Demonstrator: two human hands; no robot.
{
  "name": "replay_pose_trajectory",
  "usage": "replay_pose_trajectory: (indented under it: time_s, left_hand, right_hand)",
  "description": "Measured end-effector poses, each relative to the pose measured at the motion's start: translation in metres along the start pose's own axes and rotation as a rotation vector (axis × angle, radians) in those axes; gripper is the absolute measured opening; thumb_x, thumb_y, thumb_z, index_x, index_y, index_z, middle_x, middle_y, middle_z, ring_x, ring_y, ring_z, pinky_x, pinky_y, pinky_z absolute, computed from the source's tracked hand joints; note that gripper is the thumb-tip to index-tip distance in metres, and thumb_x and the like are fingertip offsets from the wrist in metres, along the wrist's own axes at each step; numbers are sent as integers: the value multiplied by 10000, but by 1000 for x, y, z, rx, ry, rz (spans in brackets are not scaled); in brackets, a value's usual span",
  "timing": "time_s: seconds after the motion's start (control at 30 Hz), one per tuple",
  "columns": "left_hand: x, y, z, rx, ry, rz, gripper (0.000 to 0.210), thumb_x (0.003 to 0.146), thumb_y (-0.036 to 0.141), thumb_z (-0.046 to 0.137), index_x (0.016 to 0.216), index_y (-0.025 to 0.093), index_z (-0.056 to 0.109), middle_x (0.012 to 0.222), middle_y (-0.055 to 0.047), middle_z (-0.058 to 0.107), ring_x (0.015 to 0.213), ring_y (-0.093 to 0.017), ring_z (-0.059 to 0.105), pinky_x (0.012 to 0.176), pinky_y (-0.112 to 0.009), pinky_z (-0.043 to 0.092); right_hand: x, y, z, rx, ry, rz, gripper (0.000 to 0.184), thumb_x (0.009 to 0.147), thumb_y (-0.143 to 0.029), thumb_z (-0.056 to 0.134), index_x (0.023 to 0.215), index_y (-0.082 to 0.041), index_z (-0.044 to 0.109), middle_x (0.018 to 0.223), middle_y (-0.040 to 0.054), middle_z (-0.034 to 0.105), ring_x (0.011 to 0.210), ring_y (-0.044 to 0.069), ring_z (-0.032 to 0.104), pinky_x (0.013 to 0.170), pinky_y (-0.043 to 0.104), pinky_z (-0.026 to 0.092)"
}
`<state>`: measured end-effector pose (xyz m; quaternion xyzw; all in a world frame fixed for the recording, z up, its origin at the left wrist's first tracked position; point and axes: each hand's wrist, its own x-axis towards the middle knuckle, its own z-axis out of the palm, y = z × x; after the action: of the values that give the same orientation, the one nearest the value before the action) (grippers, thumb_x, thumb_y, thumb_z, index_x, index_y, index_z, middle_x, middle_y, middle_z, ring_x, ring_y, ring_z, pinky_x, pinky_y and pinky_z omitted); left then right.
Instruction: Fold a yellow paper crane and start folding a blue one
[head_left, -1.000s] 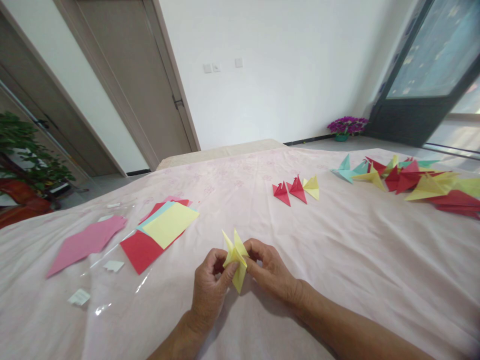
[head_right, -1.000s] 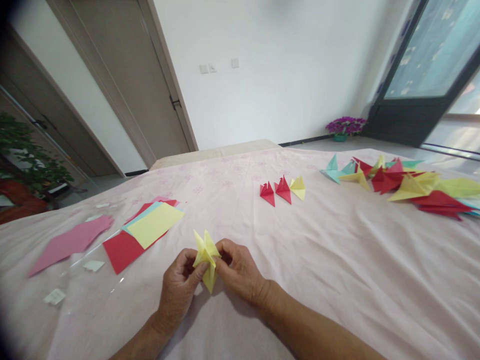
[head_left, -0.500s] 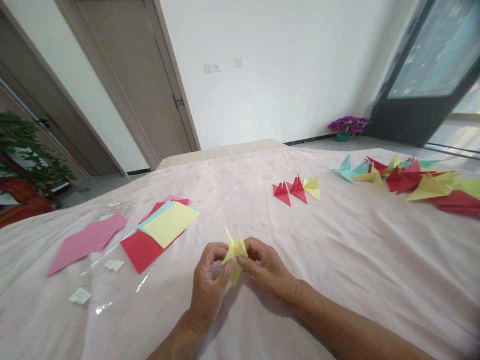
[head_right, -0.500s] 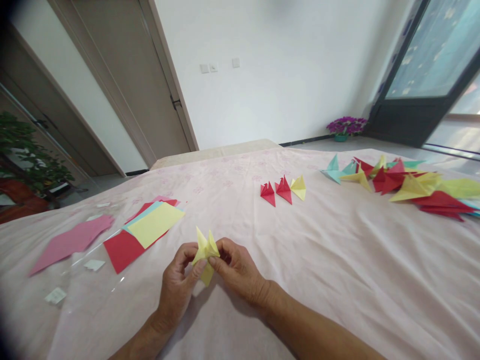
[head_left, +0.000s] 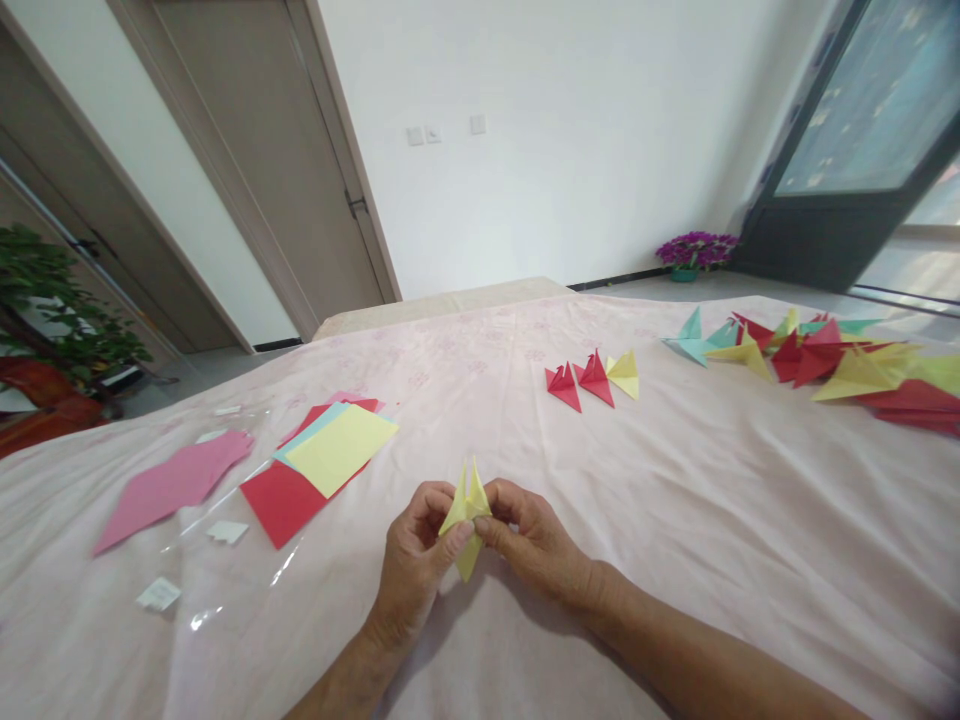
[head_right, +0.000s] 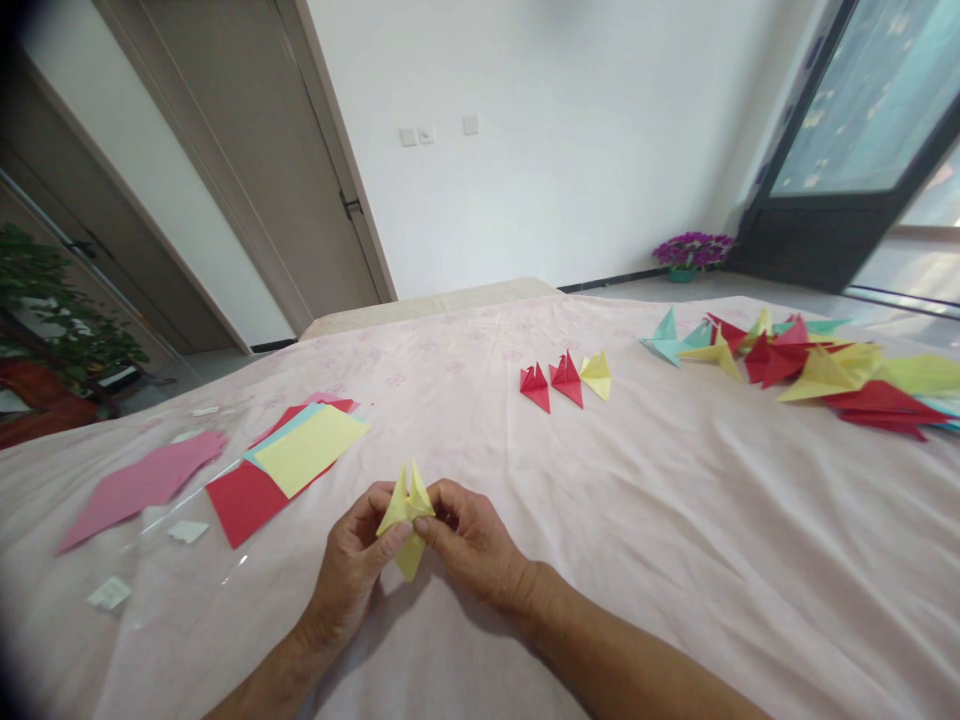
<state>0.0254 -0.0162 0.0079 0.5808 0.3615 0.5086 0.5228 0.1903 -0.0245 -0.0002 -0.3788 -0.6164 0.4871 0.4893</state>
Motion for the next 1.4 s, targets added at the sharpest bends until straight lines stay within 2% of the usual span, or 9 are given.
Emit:
replay_pose_trajectory:
  time_s: [0.17,0.27,0.4,0.6,0.77,0.93,1.13,1.27,1.4]
  left_hand:
    - [0,-2,0,-1,30,12,186,766,292,727,730,166,596,901,-30,622,824,-169,605,738,-257,476]
    - [0,-4,0,46,65,31,160,782,281,713,739,173,604,808,-9,619,761,-153,591,711,-254,471]
    - [-3,-8,-1,251,180,74,158,791,312,705,750,179,629,697,13,583,673,-139,541,640,-246,450]
    - [-7,-4,-2,484,290,189,149,809,324,673,742,191,662,756,-14,670,753,-175,617,734,-279,476]
    - [-9,-7,-4,548,293,146,191,822,380,661,807,190,676,776,-23,700,704,-173,639,673,-269,491]
    - [-9,-15,-5,514,325,113,206,808,388,680,802,189,626,739,-7,663,691,-158,628,646,-243,488]
    - [-7,-12,-2,363,269,21,382,829,384,670,1142,182,587,770,-14,699,701,-162,639,656,-253,503]
    - [-6,-10,-3,436,226,-8,256,827,403,668,918,167,706,807,-42,725,676,-157,615,640,-251,484]
    - [-6,-10,-2,477,181,-42,285,843,442,646,881,172,728,777,-34,719,652,-156,601,619,-252,470]
  right_hand:
    - [2,1,1,31,27,4,308,861,-480,626,803,-182,576,727,-1,557,658,131,486,598,255,399]
    - [2,1,1,53,31,7,336,848,-510,633,790,-186,565,707,-3,559,639,128,486,576,248,401]
    - [3,3,1,64,29,25,353,838,-523,645,789,-185,558,687,-4,564,621,125,490,555,242,396]
    - [4,5,2,139,18,89,423,780,-576,688,781,-174,555,660,-6,591,568,114,516,535,239,408]
    - [4,6,2,132,19,98,387,774,-522,711,751,-169,554,670,13,624,580,122,551,537,239,426]
    - [4,6,3,149,30,145,353,757,-473,736,734,-174,551,643,3,627,544,116,550,513,232,421]
    - [3,9,3,109,39,92,354,778,-483,703,720,-176,535,654,-3,600,570,114,517,526,230,407]
    - [3,10,1,-80,79,36,306,815,-449,660,735,-175,549,699,1,581,634,129,511,560,237,415]
    - [4,1,-2,-211,155,5,249,812,-403,660,775,-176,564,709,-6,562,637,126,489,569,236,402]
